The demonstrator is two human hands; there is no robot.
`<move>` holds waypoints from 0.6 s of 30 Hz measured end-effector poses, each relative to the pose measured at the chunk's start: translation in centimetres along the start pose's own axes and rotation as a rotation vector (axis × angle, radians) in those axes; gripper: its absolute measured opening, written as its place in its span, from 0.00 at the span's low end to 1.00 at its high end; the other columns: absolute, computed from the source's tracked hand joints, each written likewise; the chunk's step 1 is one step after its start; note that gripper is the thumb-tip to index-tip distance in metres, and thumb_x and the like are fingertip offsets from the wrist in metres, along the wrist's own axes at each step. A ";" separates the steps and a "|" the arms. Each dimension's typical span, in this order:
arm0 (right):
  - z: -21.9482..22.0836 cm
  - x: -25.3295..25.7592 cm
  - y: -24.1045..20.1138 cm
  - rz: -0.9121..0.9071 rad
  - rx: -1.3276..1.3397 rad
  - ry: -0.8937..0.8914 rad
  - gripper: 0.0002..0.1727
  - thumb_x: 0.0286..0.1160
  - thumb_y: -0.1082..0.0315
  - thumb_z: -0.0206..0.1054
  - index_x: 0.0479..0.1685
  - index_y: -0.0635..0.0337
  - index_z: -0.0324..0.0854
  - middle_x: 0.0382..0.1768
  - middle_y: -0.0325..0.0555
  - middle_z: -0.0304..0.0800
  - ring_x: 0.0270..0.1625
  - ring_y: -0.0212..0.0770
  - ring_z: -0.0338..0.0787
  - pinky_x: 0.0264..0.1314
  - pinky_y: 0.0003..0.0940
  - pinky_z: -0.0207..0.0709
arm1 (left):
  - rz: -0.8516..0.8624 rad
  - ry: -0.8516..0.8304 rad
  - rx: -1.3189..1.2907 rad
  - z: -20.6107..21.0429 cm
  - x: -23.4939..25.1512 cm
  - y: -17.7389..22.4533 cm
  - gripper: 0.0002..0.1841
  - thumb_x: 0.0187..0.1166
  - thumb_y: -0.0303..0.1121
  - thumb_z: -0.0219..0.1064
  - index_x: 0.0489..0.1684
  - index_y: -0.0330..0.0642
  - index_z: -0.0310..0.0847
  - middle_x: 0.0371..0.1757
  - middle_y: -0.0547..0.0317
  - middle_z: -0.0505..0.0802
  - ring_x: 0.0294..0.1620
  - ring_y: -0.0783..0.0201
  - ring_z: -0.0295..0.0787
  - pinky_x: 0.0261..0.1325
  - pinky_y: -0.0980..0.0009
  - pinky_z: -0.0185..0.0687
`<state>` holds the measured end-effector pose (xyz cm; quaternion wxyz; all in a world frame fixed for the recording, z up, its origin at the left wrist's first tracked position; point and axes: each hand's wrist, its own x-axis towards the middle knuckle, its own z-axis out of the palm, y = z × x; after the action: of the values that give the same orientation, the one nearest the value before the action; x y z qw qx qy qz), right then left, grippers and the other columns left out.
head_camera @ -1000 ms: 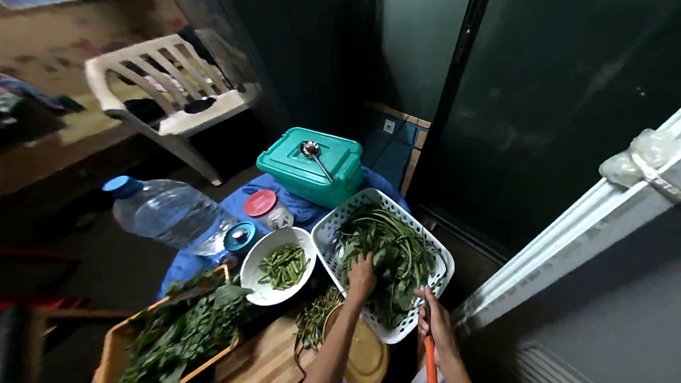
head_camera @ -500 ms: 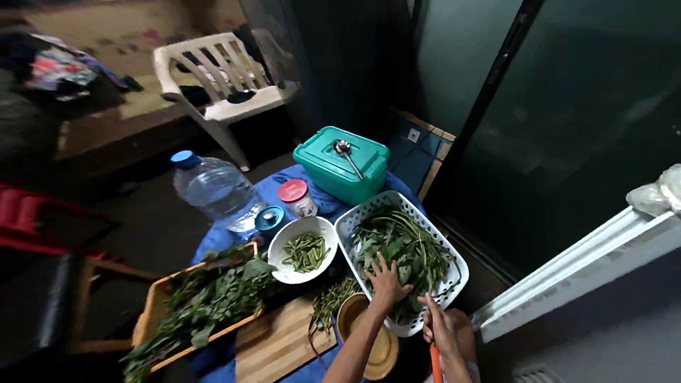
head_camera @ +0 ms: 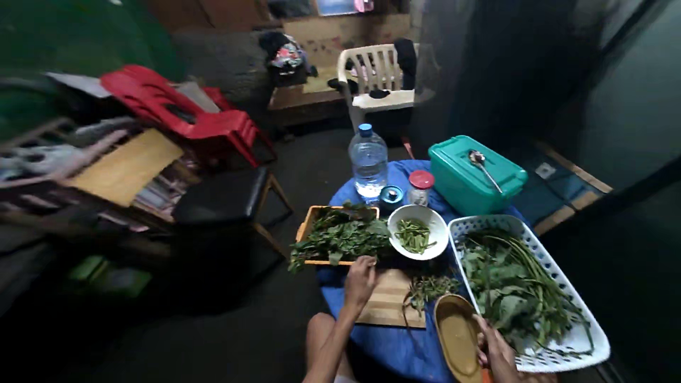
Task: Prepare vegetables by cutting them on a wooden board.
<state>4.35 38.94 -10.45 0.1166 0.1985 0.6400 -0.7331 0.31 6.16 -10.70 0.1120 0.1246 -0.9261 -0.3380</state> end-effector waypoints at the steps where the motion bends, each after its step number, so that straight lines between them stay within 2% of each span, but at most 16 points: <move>1: 1.0 0.0 0.3 0.008 -0.031 -0.032 0.19 0.94 0.62 0.49 0.69 0.67 0.75 0.19 0.30 0.70 0.13 0.22 0.68 0.18 0.18 0.70 | -0.094 0.021 0.052 -1.4 0.3 -1.9 0.17 0.81 0.26 0.62 0.65 0.35 0.86 0.70 0.40 0.88 0.72 0.42 0.84 0.76 0.47 0.77; 4: 3.8 -0.3 0.8 -0.004 -0.121 -0.094 0.19 0.92 0.62 0.54 0.66 0.67 0.77 0.19 0.31 0.70 0.15 0.24 0.68 0.20 0.21 0.69 | -0.317 0.055 0.120 -4.2 1.7 -5.9 0.20 0.81 0.23 0.59 0.71 0.36 0.81 0.75 0.39 0.83 0.75 0.39 0.80 0.74 0.43 0.77; 8: 5.9 -0.9 1.2 -0.011 -0.196 -0.130 0.20 0.90 0.62 0.57 0.68 0.69 0.78 0.23 0.34 0.74 0.17 0.24 0.68 0.21 0.22 0.68 | -0.426 -0.035 0.218 -5.1 3.4 -9.4 0.24 0.76 0.21 0.63 0.75 0.33 0.76 0.78 0.34 0.78 0.81 0.33 0.70 0.75 0.41 0.74; 10: 6.4 -1.4 1.3 0.013 -0.212 -0.133 0.19 0.89 0.62 0.58 0.66 0.68 0.78 0.21 0.31 0.72 0.17 0.23 0.67 0.21 0.20 0.67 | -0.434 -0.102 0.275 -5.4 3.5 -10.3 0.23 0.77 0.23 0.65 0.74 0.32 0.78 0.77 0.33 0.79 0.82 0.34 0.70 0.75 0.42 0.74; 14: 6.6 -1.4 0.7 0.046 -0.222 -0.118 0.19 0.90 0.63 0.58 0.66 0.70 0.78 0.22 0.33 0.74 0.18 0.22 0.70 0.22 0.19 0.68 | -0.356 -0.094 0.284 -5.6 3.3 -10.0 0.18 0.79 0.25 0.66 0.67 0.32 0.84 0.71 0.34 0.84 0.77 0.36 0.77 0.72 0.42 0.76; 18: 6.2 -1.4 1.3 0.063 -0.207 -0.104 0.18 0.91 0.62 0.56 0.65 0.67 0.79 0.18 0.31 0.71 0.15 0.23 0.68 0.19 0.20 0.68 | -0.334 -0.102 0.272 -5.0 0.3 -9.0 0.15 0.79 0.26 0.66 0.61 0.31 0.86 0.66 0.35 0.87 0.74 0.37 0.80 0.71 0.44 0.77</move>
<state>5.22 32.50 -10.35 0.1924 0.1670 0.6987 -0.6685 2.88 -3.65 -12.82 -0.0104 0.2729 -0.9342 -0.2297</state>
